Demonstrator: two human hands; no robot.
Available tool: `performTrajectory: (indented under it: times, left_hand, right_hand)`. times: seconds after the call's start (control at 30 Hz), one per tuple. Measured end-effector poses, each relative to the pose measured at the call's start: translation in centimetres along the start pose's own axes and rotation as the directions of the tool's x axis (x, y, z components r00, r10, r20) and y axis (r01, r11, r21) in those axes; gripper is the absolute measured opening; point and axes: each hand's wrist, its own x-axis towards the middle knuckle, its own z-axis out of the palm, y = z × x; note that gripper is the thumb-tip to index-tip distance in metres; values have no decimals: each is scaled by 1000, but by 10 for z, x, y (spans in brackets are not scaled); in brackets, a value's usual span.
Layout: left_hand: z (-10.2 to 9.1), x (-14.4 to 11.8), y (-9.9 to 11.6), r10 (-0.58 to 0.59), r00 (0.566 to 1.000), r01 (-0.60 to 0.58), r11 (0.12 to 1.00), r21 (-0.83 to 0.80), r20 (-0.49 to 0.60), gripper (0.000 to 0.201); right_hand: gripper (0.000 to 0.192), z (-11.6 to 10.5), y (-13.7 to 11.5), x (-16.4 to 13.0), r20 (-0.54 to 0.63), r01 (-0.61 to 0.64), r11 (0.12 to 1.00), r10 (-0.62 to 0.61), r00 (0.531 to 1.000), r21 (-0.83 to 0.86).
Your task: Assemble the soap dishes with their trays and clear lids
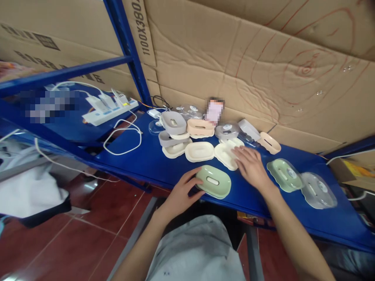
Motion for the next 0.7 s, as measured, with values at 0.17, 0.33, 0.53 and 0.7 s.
performTrajectory:
  times: [0.17, 0.33, 0.53, 0.7]
  left_hand:
    - [-5, 0, 4, -47, 998, 49, 998, -39, 41, 19]
    - [-8, 2, 5, -50, 998, 52, 997, -53, 42, 18]
    - [-6, 3, 4, -47, 998, 49, 998, -47, 32, 18]
    - [1, 2, 2, -38, 999, 38, 999, -13, -24, 23]
  right_hand:
    - [46, 17, 69, 86, 91, 28, 998, -23, 996, -56]
    - [59, 24, 110, 134, 197, 44, 998, -33, 980, -50]
    - [45, 0, 97, 121, 174, 99, 995, -95, 980, -13]
    - [46, -25, 14, 41, -133, 4, 1000, -4, 991, 6]
